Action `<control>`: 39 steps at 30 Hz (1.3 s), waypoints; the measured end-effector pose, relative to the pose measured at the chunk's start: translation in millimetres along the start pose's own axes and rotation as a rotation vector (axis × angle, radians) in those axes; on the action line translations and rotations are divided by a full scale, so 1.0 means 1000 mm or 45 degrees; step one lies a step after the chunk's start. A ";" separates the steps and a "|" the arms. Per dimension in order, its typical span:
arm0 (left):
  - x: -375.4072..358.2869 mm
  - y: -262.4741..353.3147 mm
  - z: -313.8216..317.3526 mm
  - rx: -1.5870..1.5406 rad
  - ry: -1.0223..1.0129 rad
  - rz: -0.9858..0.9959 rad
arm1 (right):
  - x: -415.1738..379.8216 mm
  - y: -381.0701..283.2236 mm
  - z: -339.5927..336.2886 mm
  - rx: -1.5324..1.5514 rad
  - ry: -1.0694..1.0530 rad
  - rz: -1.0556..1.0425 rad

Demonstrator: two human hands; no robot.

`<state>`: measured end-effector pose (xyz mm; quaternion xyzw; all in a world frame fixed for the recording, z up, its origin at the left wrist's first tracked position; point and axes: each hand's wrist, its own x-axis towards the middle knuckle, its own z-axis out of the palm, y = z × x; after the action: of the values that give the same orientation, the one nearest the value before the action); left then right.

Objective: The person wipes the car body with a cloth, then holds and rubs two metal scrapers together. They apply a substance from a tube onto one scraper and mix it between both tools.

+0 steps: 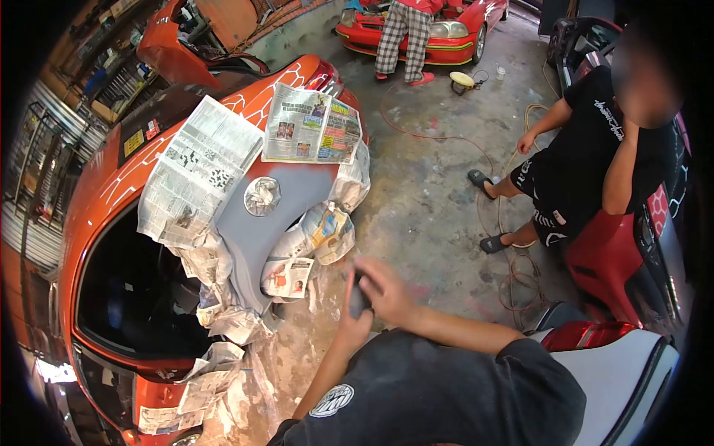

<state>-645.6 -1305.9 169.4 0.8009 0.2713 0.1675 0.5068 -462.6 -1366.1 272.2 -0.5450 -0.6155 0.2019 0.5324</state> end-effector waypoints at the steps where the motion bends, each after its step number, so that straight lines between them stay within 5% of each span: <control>1: 0.002 0.012 -0.001 -0.076 0.030 0.021 | 0.003 -0.001 -0.006 0.095 0.050 0.105; 2: 0.005 0.023 -0.005 -0.146 0.059 0.044 | 0.005 -0.003 -0.011 0.192 0.103 0.206; 6: 0.018 0.044 -0.011 -0.130 -0.042 -0.086 | -0.010 -0.030 -0.003 0.040 -0.134 -0.243; 8: 0.026 0.069 0.022 -0.561 0.420 0.186 | -0.001 -0.011 -0.001 -0.075 0.080 -0.091; 10: 0.024 0.074 0.017 -0.565 0.417 0.129 | 0.007 0.001 -0.007 0.044 0.186 0.076; 11: 0.024 0.074 0.012 -0.563 0.413 0.104 | -0.001 -0.019 -0.014 0.000 -0.060 0.079; 14: 0.016 0.047 -0.009 -0.258 0.153 -0.095 | -0.013 -0.031 0.000 0.003 -0.170 -0.224; 15: 0.019 0.060 0.001 -0.343 0.279 0.017 | -0.010 -0.022 0.003 -0.074 -0.030 -0.204; 18: 0.004 0.097 0.004 -0.463 0.291 0.030 | 0.016 0.014 0.000 0.404 0.191 0.476; 20: -0.003 0.111 0.000 -0.488 0.174 -0.059 | 0.023 0.019 -0.010 0.738 0.239 0.506; 21: -0.010 0.096 -0.009 -0.538 0.307 -0.291 | 0.026 0.021 -0.015 0.900 0.259 0.513; 24: 0.005 0.072 -0.040 -0.739 0.696 -0.419 | 0.009 0.000 -0.024 1.105 0.190 0.679; 27: 0.026 0.083 -0.025 -0.597 1.053 -0.226 | -0.014 -0.026 0.001 1.163 0.150 0.532; 30: 0.031 0.060 -0.008 0.086 0.908 0.052 | -0.013 -0.026 0.003 0.825 0.094 0.253; 31: 0.033 0.055 0.000 -0.226 0.757 0.001 | -0.012 -0.026 0.001 0.656 0.077 0.156; 35: 0.036 0.089 -0.003 -0.375 0.383 -0.106 | 0.004 -0.007 -0.022 0.929 0.059 0.436; 39: 0.031 0.102 -0.009 -0.460 0.174 -0.131 | -0.016 -0.034 -0.030 0.049 -0.255 -0.351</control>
<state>-598.4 -1314.9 265.0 0.6688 0.3112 0.2413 0.6306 -454.7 -1401.5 303.7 -0.4221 -0.7305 0.1921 0.5013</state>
